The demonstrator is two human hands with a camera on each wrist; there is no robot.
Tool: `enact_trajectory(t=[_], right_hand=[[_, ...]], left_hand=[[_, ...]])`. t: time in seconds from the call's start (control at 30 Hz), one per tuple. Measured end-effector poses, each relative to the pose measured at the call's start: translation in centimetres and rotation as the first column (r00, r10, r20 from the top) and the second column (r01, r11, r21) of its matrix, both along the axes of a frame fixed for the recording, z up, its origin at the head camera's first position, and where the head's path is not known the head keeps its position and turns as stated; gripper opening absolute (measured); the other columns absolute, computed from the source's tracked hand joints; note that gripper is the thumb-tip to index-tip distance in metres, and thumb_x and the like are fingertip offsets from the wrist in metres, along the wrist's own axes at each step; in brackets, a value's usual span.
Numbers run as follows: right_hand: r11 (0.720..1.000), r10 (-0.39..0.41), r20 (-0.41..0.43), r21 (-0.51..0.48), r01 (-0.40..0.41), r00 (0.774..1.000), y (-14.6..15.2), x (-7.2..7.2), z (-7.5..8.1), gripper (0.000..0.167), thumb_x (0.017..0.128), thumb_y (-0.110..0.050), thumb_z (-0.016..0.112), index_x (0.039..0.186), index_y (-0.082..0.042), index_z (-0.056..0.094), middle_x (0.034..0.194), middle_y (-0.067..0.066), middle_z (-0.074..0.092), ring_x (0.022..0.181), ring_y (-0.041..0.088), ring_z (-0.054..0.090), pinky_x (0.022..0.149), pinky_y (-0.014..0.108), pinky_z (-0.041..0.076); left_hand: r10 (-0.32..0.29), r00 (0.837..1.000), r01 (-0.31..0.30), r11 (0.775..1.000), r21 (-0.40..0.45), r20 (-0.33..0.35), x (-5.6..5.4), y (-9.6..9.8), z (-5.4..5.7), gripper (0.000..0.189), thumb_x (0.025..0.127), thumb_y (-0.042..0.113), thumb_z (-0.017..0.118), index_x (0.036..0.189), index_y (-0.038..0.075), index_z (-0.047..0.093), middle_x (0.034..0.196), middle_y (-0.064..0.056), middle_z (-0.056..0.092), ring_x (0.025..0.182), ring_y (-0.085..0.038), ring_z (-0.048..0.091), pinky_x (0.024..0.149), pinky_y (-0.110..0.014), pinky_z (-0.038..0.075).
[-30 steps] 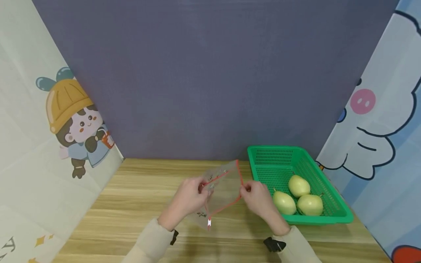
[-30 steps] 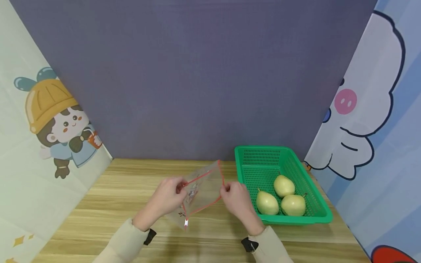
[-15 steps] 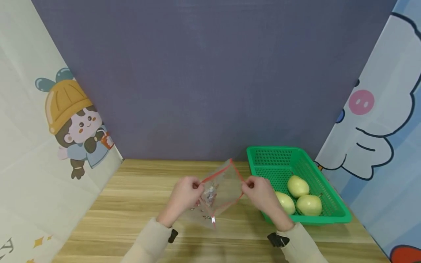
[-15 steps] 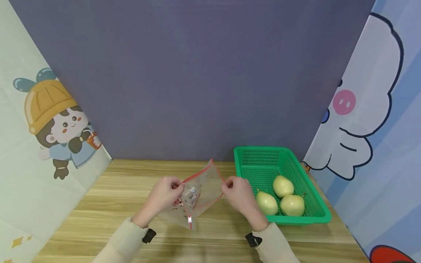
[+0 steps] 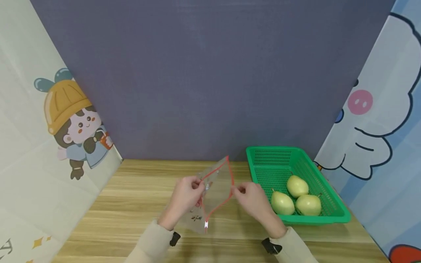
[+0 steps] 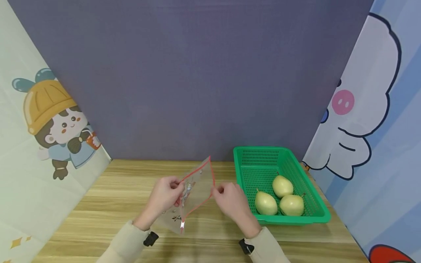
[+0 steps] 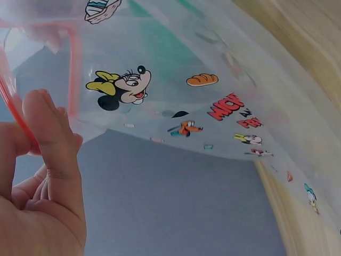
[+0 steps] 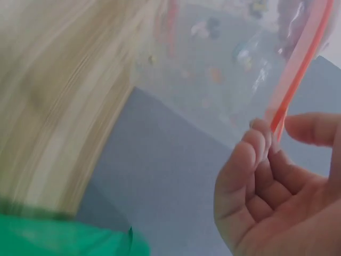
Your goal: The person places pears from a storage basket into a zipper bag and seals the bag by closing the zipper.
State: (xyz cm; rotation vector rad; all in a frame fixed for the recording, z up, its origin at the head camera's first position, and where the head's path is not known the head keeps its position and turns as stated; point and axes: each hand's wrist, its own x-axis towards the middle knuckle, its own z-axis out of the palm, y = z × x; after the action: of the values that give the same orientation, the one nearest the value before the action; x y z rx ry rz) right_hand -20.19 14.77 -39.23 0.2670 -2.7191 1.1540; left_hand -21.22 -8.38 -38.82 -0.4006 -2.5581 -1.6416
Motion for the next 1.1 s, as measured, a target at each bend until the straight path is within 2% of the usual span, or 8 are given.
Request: enact_trajectory(t=[0.17,0.27,0.43,0.53,0.7,0.87,1.0,1.1], right_hand=[[0.997,0.055,0.061,-0.059,-0.051,0.997,-0.8,0.3,-0.2,0.037,0.095,-0.019,0.064,0.059,-0.015,0.058,0.052,-0.008,0.043,0.049,0.008,0.038,0.045,0.024,0.030],[0.996,0.045,0.081,-0.076,-0.039,0.996,-0.5,0.1,-0.5,0.035,0.092,-0.012,0.059,0.057,-0.015,0.058,0.051,-0.008,0.045,0.047,0.008,0.037,0.044,0.022,0.029],[1.000,-0.024,0.058,-0.017,0.025,0.998,1.1,-0.3,-0.3,0.038,0.090,-0.009,0.057,0.054,-0.016,0.045,0.049,-0.008,0.034,0.045,0.009,0.028,0.044,0.021,0.020],[0.999,-0.024,0.026,0.042,0.023,0.999,2.0,-0.3,0.2,0.040,0.090,-0.010,0.058,0.055,-0.016,0.041,0.049,-0.007,0.030,0.045,0.009,0.027,0.044,0.021,0.019],[0.995,0.022,0.005,0.095,-0.023,1.000,2.5,-0.2,0.9,0.040,0.092,-0.011,0.057,0.056,-0.017,0.040,0.049,-0.008,0.031,0.045,0.008,0.027,0.044,0.020,0.021],[0.995,0.023,0.031,0.092,-0.026,0.999,2.4,-0.3,0.7,0.043,0.092,-0.012,0.058,0.054,-0.017,0.038,0.049,-0.007,0.030,0.045,0.009,0.027,0.045,0.022,0.024],[0.997,0.016,0.061,0.078,-0.021,0.998,2.4,-0.3,0.5,0.046,0.096,-0.016,0.060,0.054,-0.017,0.040,0.048,-0.006,0.031,0.044,0.010,0.028,0.044,0.022,0.025],[0.997,0.016,0.070,0.076,-0.021,0.997,2.5,-0.3,0.5,0.046,0.098,-0.019,0.061,0.055,-0.016,0.044,0.048,-0.006,0.031,0.044,0.010,0.027,0.044,0.022,0.023]], left_hand=[[0.006,1.000,-0.006,1.000,0.013,-0.008,-0.1,0.2,-0.1,0.019,0.099,0.009,0.057,0.089,0.000,0.069,0.066,-0.006,0.066,0.047,-0.018,0.063,0.045,-0.037,0.059],[0.033,0.999,-0.032,0.999,0.014,-0.012,-0.2,-0.1,-0.1,0.018,0.098,0.007,0.057,0.092,-0.003,0.070,0.068,-0.010,0.068,0.047,-0.018,0.063,0.045,-0.039,0.059],[0.112,0.994,-0.112,0.993,0.021,0.003,-0.4,-1.2,0.0,0.015,0.096,0.004,0.058,0.096,-0.006,0.069,0.070,-0.010,0.068,0.047,-0.018,0.064,0.046,-0.038,0.060],[0.131,0.991,-0.132,0.991,0.021,0.024,-0.5,-1.7,0.1,0.013,0.096,0.005,0.060,0.097,-0.004,0.069,0.071,-0.009,0.068,0.049,-0.019,0.065,0.047,-0.036,0.060],[0.089,0.995,-0.090,0.996,0.015,0.041,-0.4,-1.4,0.0,0.012,0.096,0.004,0.060,0.096,-0.005,0.069,0.071,-0.011,0.068,0.050,-0.019,0.065,0.047,-0.034,0.060],[0.048,0.998,-0.049,0.999,0.018,0.029,-0.4,-0.5,-0.3,0.014,0.096,0.003,0.058,0.094,-0.005,0.069,0.069,-0.008,0.067,0.048,-0.018,0.064,0.046,-0.034,0.059],[0.039,0.999,-0.039,0.999,0.024,0.016,-0.4,0.1,-0.4,0.015,0.097,0.005,0.058,0.096,-0.006,0.069,0.069,-0.005,0.067,0.049,-0.018,0.063,0.048,-0.045,0.060],[0.031,0.999,-0.032,0.999,0.033,0.015,-0.5,0.5,-0.4,0.017,0.097,0.007,0.059,0.097,-0.006,0.069,0.071,-0.009,0.068,0.049,-0.018,0.063,0.049,-0.048,0.060]])
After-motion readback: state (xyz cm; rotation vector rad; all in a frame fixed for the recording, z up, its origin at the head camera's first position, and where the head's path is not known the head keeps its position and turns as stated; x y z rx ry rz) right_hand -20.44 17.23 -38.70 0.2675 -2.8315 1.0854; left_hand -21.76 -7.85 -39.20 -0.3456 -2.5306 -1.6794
